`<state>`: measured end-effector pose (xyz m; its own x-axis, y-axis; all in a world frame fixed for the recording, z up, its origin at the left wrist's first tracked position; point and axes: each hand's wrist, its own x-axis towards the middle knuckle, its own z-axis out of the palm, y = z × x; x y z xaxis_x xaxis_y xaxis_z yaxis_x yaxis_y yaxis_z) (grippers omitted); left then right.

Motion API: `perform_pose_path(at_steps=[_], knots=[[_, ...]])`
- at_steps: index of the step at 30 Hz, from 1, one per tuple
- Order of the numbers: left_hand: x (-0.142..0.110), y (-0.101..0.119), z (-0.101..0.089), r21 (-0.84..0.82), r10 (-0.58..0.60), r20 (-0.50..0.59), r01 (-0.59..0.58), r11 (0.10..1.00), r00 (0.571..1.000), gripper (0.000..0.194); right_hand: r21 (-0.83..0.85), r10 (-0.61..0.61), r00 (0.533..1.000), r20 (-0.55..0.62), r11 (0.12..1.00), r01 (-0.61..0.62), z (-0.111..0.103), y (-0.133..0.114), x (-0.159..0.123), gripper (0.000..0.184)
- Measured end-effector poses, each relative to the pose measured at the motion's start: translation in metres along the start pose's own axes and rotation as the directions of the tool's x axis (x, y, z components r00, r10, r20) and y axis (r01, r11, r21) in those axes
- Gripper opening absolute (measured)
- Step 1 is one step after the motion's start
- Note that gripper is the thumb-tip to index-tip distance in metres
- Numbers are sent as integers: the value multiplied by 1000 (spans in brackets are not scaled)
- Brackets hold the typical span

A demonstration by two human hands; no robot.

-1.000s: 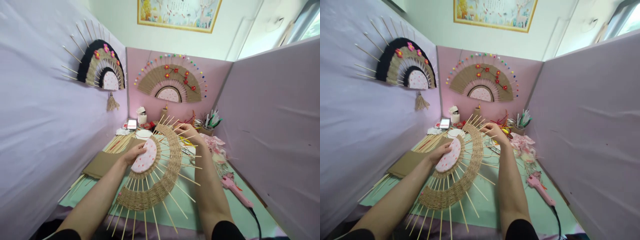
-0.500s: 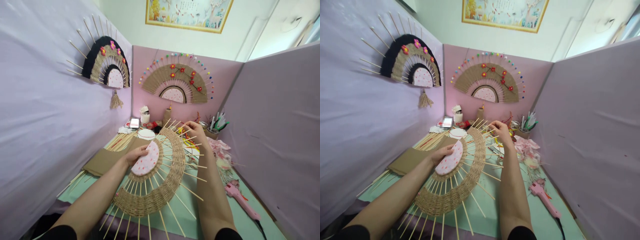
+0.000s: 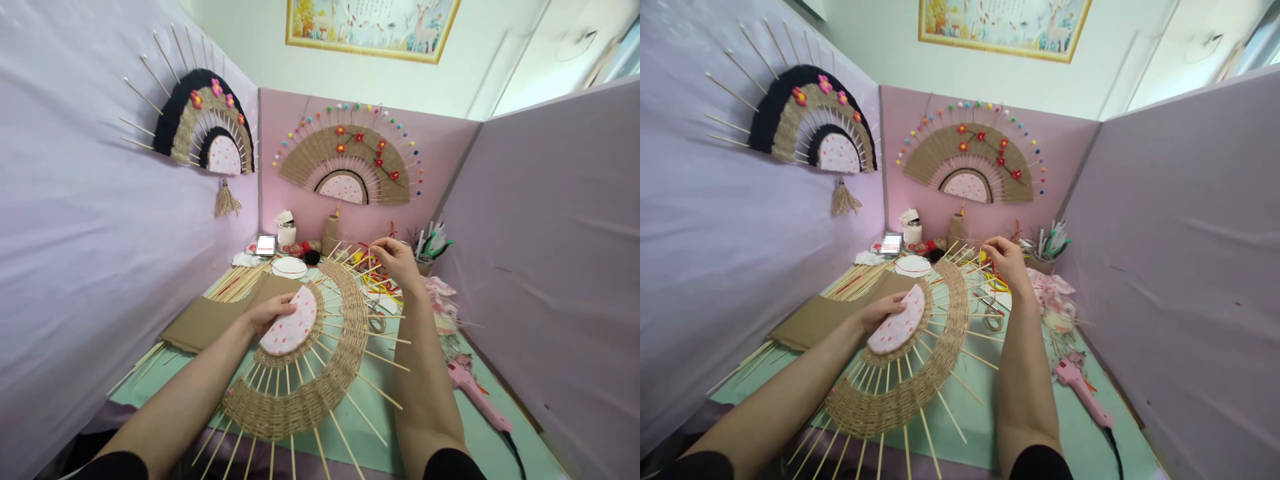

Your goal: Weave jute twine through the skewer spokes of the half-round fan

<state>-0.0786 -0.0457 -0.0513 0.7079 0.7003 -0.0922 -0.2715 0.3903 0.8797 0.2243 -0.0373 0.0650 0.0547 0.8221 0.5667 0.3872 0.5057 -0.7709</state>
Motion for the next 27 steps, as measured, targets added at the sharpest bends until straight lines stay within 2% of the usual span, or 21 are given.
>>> perform_pose_path(at_steps=[17,27], knots=[[-2,2,2,14,-17,15,17,1000,1000,65,-69,113,981,158,992,-104,8,13,0,26],[-2,2,1,15,-21,49,20,1000,999,65,-94,56,970,235,995,-35,31,28,3,24]])
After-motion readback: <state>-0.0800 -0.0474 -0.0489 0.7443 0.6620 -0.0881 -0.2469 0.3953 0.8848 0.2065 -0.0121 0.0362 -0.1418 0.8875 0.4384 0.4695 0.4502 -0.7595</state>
